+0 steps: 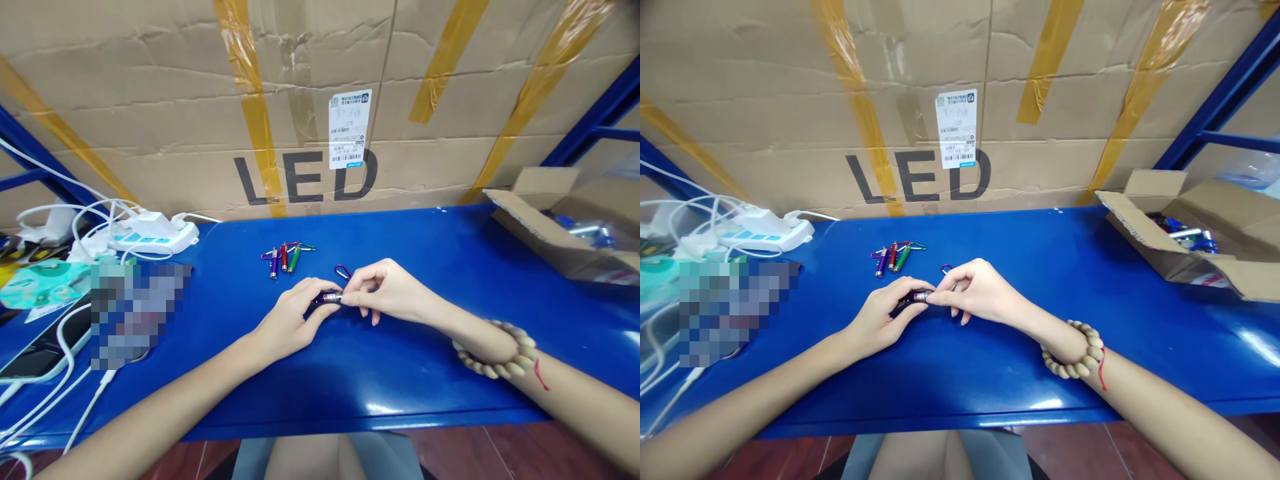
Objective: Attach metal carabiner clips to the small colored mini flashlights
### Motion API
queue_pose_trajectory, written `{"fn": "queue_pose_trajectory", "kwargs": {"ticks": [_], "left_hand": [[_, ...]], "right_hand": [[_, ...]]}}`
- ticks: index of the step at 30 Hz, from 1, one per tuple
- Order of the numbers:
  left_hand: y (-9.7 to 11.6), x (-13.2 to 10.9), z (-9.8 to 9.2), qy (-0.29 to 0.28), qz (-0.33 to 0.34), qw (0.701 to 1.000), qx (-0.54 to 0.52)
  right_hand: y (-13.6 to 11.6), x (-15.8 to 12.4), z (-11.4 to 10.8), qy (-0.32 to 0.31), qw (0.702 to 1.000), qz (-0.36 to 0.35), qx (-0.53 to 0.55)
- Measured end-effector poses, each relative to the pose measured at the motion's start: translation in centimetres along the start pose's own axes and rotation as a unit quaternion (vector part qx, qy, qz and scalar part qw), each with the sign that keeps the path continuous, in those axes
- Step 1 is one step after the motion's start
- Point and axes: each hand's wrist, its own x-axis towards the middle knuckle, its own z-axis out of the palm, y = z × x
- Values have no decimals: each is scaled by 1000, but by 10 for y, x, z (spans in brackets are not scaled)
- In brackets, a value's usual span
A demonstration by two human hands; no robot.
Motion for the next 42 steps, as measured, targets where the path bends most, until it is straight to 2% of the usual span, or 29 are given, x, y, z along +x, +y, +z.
{"fn": "queue_pose_trajectory", "kwargs": {"ticks": [3,5,8,12,14,15,18,23,25,27,29,31,33,35,37,39,40,42], "left_hand": [[-1,2,-1,-31,-2,999,10],[-2,2,0,-44,6,999,13],[-2,1,0,-55,19,998,9],[-2,-1,1,-44,48,998,11],[-2,-2,2,-26,68,997,22],[-2,-2,3,-13,77,997,29],[-4,-4,6,38,108,992,49],[-8,-8,11,95,140,982,82],[-9,-8,12,102,143,981,87],[-9,-8,12,101,143,981,89],[-9,-7,11,100,143,981,87],[-9,-5,10,98,141,982,79],[-9,-4,9,92,132,985,68],[-8,-2,9,82,108,989,57],[-7,-1,8,73,74,993,48],[-6,0,7,68,39,996,41],[-6,0,6,67,26,997,38],[-7,1,6,70,2,997,35]], "right_hand": [[-1,-2,-2,23,992,-78,-99],[-2,-4,-4,14,969,-163,-187],[-2,-8,-6,-16,896,-282,-342],[3,-12,-5,-10,799,-335,-500],[7,-13,-2,-3,776,-351,-525],[8,-13,-1,2,773,-356,-525],[13,-12,6,26,797,-352,-490],[12,-11,18,41,893,-298,-336],[9,-12,21,29,938,-229,-259],[6,-12,22,4,978,-126,-168],[4,-11,23,-37,996,-30,-69],[5,-8,23,-71,997,20,10],[6,-5,22,-84,995,34,50],[6,-3,22,-84,995,35,52],[6,-2,20,-67,998,16,1],[7,-2,16,-4,992,-59,-109],[7,-2,13,41,977,-114,-174],[10,-2,7,123,924,-231,-277]]}}
